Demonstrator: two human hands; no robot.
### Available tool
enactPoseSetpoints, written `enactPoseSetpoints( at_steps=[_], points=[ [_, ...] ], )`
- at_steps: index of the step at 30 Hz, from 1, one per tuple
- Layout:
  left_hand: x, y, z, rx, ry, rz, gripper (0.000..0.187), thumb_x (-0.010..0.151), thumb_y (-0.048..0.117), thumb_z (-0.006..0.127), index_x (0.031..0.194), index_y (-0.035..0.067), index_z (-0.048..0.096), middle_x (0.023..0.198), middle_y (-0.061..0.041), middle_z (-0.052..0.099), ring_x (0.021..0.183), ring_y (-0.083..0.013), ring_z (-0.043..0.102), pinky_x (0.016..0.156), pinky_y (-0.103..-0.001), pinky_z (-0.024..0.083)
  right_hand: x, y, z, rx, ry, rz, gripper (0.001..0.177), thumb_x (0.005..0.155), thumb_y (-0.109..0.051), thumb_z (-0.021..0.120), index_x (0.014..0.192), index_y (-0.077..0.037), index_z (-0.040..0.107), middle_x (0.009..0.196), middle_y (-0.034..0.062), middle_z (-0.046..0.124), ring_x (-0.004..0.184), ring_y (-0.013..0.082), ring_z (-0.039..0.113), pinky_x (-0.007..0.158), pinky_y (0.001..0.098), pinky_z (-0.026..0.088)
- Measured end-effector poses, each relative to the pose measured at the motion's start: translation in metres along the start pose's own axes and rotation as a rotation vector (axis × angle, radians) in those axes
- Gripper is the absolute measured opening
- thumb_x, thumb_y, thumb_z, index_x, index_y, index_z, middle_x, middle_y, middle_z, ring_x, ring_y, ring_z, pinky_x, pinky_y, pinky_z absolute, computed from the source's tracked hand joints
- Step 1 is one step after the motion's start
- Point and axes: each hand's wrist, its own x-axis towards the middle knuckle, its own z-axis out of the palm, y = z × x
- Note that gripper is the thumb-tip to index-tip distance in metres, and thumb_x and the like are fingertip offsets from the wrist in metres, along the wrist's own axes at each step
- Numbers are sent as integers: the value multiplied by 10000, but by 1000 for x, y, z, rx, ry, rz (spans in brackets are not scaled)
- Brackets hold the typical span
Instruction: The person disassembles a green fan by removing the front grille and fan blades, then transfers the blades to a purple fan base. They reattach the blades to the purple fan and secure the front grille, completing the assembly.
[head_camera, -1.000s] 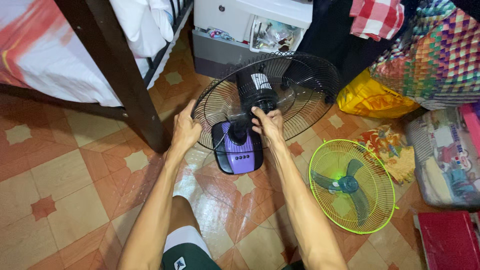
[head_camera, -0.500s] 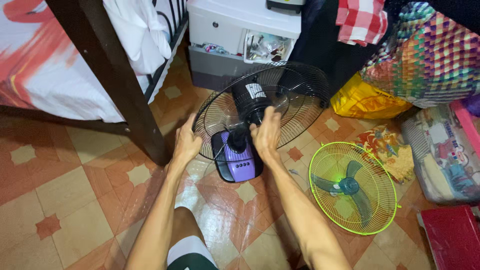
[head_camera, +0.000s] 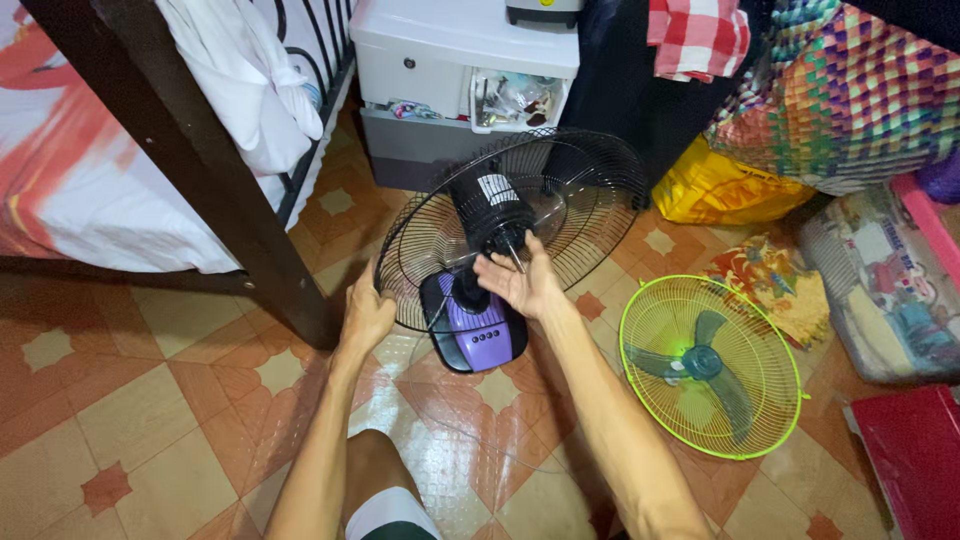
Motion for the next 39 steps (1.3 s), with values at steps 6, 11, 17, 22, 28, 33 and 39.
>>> enactPoseSetpoints(
  at_steps=[6,11,17,22,28,33,39],
  points=[
    [2,-13,5,-23,2,110,679,776,-57,507,1446,55,512,1179,-280,695,1119,-433,675,958,-454,514,24,-5,-3,430,137,-28,606,932,-392,714,1133,150,534,1102,238,647,1033,348,722,903,486,586],
    [0,-15,5,-10,4,68,679,784,-39,530,1455,48,479,1183,-275,691,1095,-429,680,968,-455,509,-5,6,24,-142,300,-346,586,868,-369,754,1141,78,489,1067,261,658,986,351,722,858,462,633],
    [-6,-20,9,14,-33,14,688,809,-4,533,1489,69,458,1204,-267,694,1139,-415,678,1012,-446,504,-54,30,41,-1425,511,-1223,540,802,-199,782,1242,-9,532,1131,195,548,1003,293,610,827,450,575],
    [-8,-42,18,128,-12,81,730,809,34,610,1509,46,404,1277,-323,617,1174,-503,582,1025,-514,441,-34,29,42,-847,459,-930,562,854,-355,730,1230,-2,507,1115,169,592,912,270,671,792,450,569],
    [-11,-43,19,113,-5,78,723,797,27,580,1502,53,421,1258,-314,634,1160,-509,592,1018,-524,457,17,17,-4,-406,262,-592,576,885,-453,656,1123,57,532,1020,214,678,881,307,737,771,439,605],
    [-13,-33,15,74,-21,17,668,809,30,564,1469,74,468,1173,-295,682,1119,-482,642,984,-512,500,11,18,-18,-926,369,-1207,415,904,-266,790,1114,1,553,1054,175,655,912,278,730,761,359,579],
    [-18,-35,18,124,-6,-14,667,802,18,590,1459,68,481,1185,-298,674,1117,-476,632,989,-506,484,-20,15,25,-555,419,-469,417,951,-438,545,1088,-45,576,1028,159,696,792,213,708,668,374,478]
  ],
)
